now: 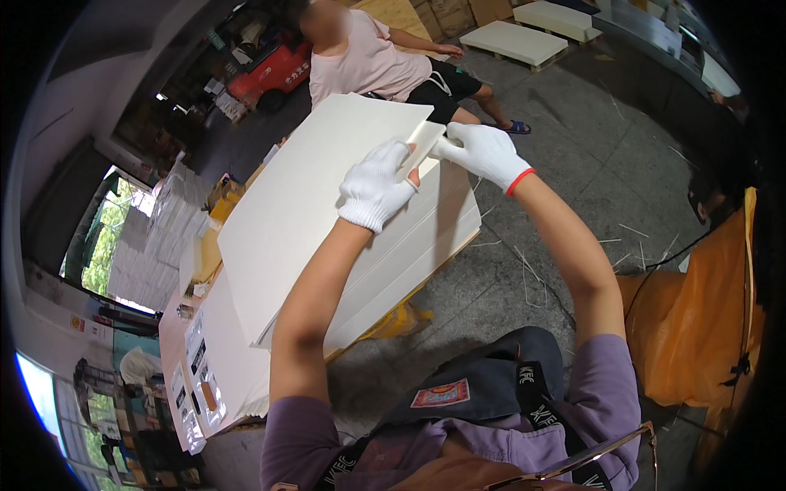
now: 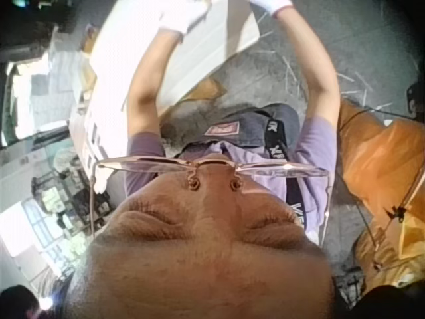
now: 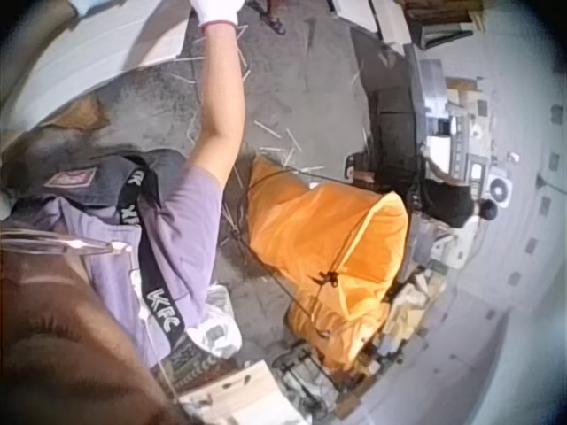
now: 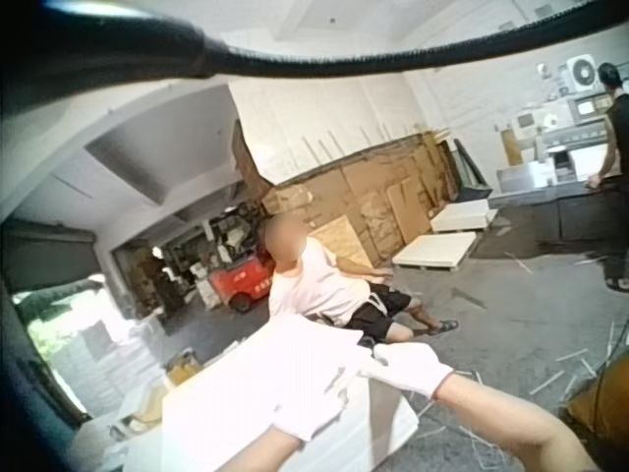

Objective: The person repeatedly separates several sheets from a large stack of white paper by fanning the edge with their fingers and then places the smaller group of sheets on a separate stack.

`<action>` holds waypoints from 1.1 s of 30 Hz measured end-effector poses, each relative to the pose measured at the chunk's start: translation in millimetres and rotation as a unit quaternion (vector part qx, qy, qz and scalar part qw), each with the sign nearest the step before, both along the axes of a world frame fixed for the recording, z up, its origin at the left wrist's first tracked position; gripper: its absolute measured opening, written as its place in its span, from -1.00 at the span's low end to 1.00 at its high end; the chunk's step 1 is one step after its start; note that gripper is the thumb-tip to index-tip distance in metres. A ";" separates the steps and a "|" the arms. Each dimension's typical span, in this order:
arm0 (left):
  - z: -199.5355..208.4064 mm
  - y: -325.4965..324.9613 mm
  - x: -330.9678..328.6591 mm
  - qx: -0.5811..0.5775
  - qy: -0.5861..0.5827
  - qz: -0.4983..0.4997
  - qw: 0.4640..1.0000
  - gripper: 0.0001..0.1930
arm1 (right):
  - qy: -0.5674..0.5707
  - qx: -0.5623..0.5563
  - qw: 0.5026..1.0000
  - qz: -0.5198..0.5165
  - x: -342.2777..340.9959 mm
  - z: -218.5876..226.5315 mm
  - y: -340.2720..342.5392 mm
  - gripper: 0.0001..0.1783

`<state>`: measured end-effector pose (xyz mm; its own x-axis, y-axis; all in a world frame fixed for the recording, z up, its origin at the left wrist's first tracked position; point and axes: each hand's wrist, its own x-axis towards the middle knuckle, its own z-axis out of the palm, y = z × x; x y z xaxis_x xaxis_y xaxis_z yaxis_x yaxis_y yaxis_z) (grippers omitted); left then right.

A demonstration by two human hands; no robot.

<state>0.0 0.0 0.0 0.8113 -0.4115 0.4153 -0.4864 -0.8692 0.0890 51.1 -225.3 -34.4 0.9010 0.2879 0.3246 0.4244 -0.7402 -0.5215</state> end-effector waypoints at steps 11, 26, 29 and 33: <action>10.3 -7.8 49.9 0.017 0.074 0.112 0.991 -0.61 | -0.214 -0.025 0.976 0.038 6.0 7.2 5.3 -0.48; 8.7 1.7 9.6 -0.157 0.179 0.020 0.971 -0.52 | -0.006 0.308 0.951 0.022 14.3 -13.4 33.7 -0.43; 9.9 2.7 8.7 -0.164 0.192 0.036 0.967 -0.51 | -0.004 0.302 0.953 0.022 6.5 -6.6 31.8 -0.43; 10.1 -1.0 9.7 -0.200 0.192 0.016 0.961 -0.56 | -0.016 0.309 0.951 0.018 5.1 -8.2 29.2 -0.43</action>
